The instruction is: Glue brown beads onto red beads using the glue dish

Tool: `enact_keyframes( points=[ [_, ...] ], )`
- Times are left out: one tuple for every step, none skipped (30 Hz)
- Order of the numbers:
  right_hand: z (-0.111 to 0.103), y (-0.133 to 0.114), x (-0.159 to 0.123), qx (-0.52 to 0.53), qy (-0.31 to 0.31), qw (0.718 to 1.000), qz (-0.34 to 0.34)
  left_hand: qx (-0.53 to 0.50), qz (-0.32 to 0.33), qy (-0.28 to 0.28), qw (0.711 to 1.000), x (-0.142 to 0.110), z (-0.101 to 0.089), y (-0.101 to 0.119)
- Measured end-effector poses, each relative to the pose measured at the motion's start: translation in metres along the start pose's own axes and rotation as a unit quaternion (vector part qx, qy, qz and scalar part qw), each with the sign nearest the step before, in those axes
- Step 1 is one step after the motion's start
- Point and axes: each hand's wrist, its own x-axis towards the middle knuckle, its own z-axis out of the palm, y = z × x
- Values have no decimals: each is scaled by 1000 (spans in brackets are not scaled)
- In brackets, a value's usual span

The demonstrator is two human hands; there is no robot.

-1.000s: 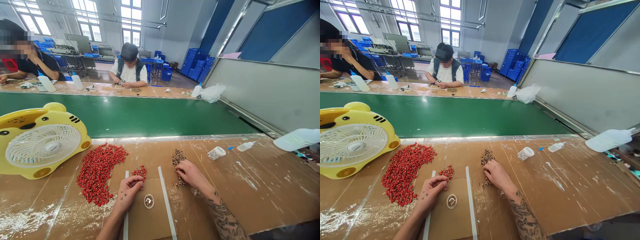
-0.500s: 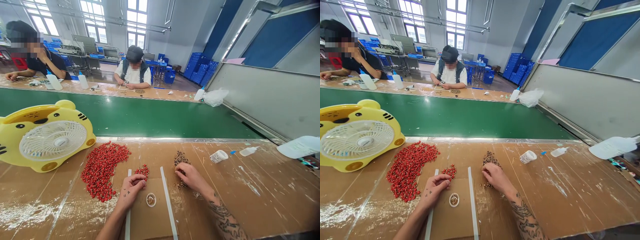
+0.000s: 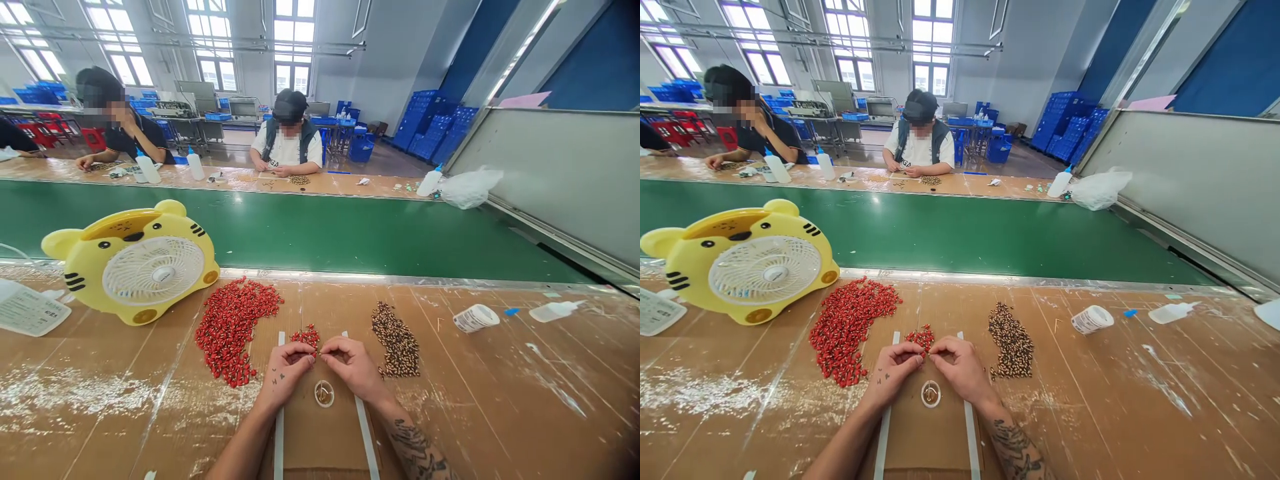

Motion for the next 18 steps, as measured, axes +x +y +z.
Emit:
enact_keyframes(
  points=[
    [0,0,0,-6,-1,1000,-3,4,5,0,1000,0,0,0],
    [0,0,-1,-10,-1,1000,-8,10,11,0,1000,0,1,-1],
    [0,0,-1,-15,-2,1000,-14,18,18,1,1000,0,1,-1],
    [0,0,-2,-18,-2,1000,-21,26,26,0,999,1,1,-1],
    [1,-1,-2,-22,-2,999,-27,32,34,-2,999,1,1,-2],
    [1,-1,-3,-24,-2,999,-32,38,42,-5,998,1,1,-2],
    [2,0,-3,-27,-1,999,-37,42,49,-8,998,1,0,-2],
    [3,0,-3,-30,0,999,-43,46,56,-11,997,2,-1,-3],
    [3,1,-4,-35,1,998,-51,50,63,-14,997,2,-1,-4],
    [4,2,-4,-40,4,997,-59,53,69,-16,996,2,-2,-5],
    [4,4,-4,-44,8,997,-65,55,74,-17,996,3,-2,-6],
    [4,5,-4,-47,10,996,-71,56,79,-18,995,3,-2,-7],
    [4,6,-4,-50,11,996,-74,58,83,-20,995,3,-3,-7],
    [4,6,-4,-51,10,996,-75,60,88,-21,994,3,-3,-8],
    [4,7,-4,-51,7,996,-76,64,91,-21,994,3,-3,-8],
    [4,7,-4,-49,3,996,-78,68,94,-21,993,2,-3,-9],
    [4,7,-4,-48,-1,996,-80,73,96,-22,992,2,-2,-9],
    [4,7,-3,-47,-5,995,-83,77,97,-22,992,2,-2,-8]
  ],
)
